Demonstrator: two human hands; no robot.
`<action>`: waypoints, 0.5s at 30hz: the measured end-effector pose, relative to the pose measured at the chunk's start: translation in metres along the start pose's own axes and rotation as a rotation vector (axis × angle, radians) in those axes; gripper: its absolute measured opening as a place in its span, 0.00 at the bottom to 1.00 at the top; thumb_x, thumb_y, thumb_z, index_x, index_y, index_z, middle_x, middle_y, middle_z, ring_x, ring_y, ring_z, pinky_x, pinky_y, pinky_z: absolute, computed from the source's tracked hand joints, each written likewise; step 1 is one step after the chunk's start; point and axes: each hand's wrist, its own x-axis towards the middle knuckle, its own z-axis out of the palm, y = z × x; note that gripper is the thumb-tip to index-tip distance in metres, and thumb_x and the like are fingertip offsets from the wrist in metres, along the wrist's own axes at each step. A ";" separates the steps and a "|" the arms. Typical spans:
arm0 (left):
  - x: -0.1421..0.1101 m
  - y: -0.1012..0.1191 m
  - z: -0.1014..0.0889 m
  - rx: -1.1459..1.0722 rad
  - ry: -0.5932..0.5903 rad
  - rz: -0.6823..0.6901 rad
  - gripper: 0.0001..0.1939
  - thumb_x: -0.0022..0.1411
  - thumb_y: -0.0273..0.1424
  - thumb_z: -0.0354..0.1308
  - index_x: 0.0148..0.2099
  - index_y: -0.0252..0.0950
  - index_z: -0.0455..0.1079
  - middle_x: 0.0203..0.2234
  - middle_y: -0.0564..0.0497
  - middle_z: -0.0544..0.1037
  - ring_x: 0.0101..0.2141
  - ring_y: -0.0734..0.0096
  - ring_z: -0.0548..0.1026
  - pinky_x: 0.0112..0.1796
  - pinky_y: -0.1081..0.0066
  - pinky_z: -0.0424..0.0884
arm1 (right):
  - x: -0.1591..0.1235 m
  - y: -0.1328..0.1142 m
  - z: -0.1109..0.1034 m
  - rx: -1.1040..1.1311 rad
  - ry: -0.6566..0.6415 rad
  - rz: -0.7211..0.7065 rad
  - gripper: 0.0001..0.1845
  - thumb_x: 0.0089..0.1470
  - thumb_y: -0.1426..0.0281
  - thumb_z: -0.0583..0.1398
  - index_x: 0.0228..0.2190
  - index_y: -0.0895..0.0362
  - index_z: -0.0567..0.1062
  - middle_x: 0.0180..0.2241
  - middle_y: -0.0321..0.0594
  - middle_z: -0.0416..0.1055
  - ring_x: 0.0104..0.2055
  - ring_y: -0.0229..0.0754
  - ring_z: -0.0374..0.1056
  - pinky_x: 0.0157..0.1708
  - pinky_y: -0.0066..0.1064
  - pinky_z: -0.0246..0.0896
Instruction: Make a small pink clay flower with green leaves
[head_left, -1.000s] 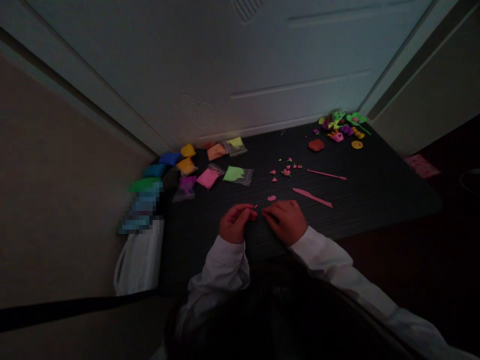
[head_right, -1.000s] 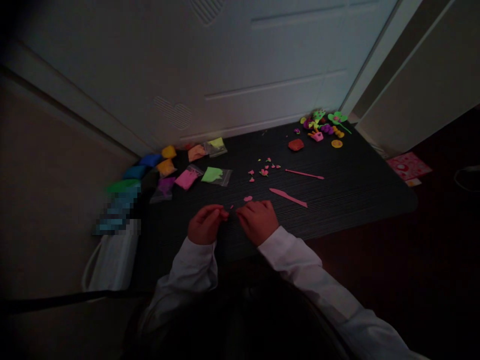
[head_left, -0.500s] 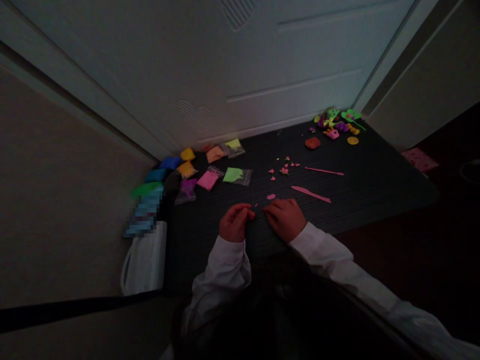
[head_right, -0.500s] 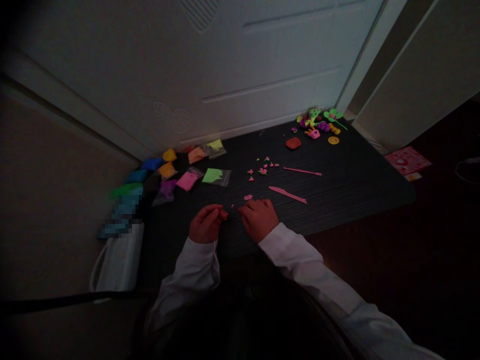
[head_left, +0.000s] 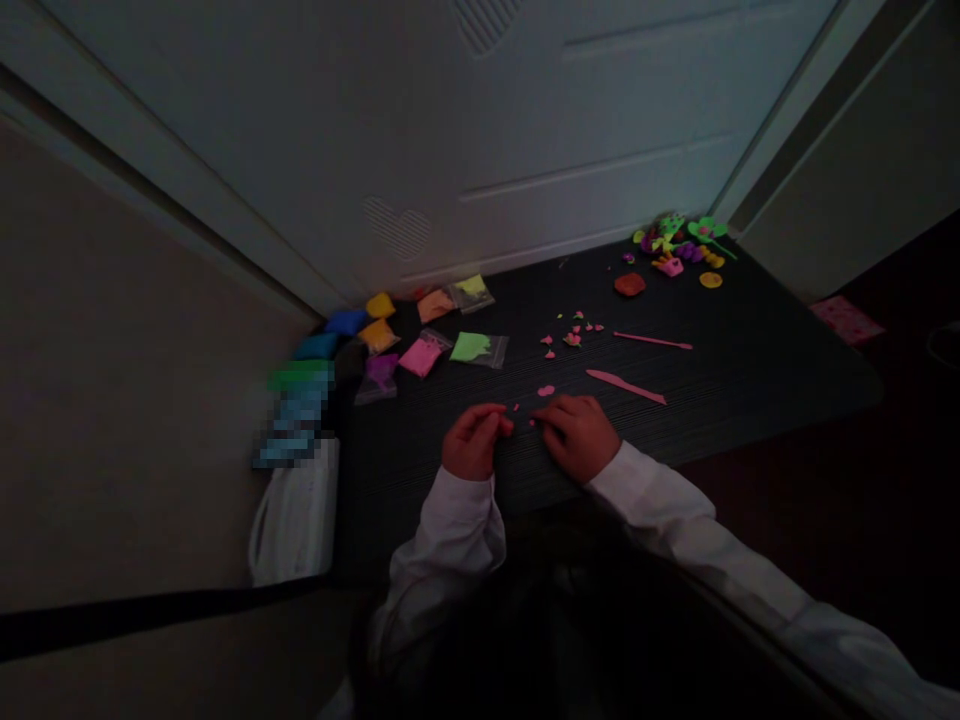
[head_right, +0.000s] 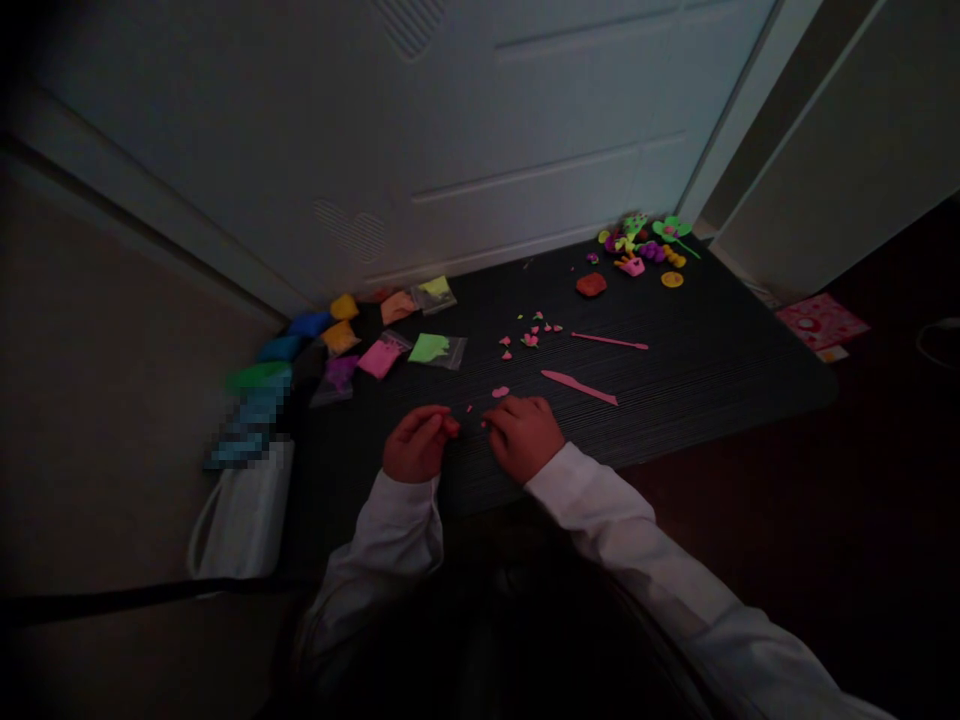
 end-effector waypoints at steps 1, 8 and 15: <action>0.000 0.000 0.000 0.006 -0.003 0.003 0.07 0.44 0.29 0.57 0.29 0.33 0.68 0.17 0.53 0.71 0.22 0.78 0.68 0.26 0.74 0.63 | -0.002 0.001 -0.001 -0.004 -0.010 -0.019 0.13 0.48 0.73 0.51 0.37 0.55 0.69 0.33 0.40 0.66 0.38 0.39 0.59 0.40 0.34 0.46; 0.000 -0.003 -0.003 0.036 -0.018 0.011 0.07 0.45 0.30 0.57 0.30 0.33 0.69 0.18 0.53 0.71 0.22 0.78 0.68 0.27 0.75 0.62 | -0.011 -0.001 -0.007 -0.112 -0.091 -0.115 0.20 0.47 0.73 0.51 0.45 0.56 0.64 0.37 0.44 0.64 0.40 0.43 0.55 0.40 0.37 0.46; 0.001 -0.005 -0.006 0.064 -0.045 0.035 0.07 0.46 0.30 0.56 0.31 0.34 0.69 0.18 0.53 0.72 0.22 0.78 0.68 0.27 0.75 0.62 | -0.011 -0.006 -0.006 -0.191 -0.133 -0.119 0.20 0.48 0.72 0.50 0.46 0.55 0.62 0.37 0.43 0.63 0.39 0.44 0.53 0.41 0.39 0.45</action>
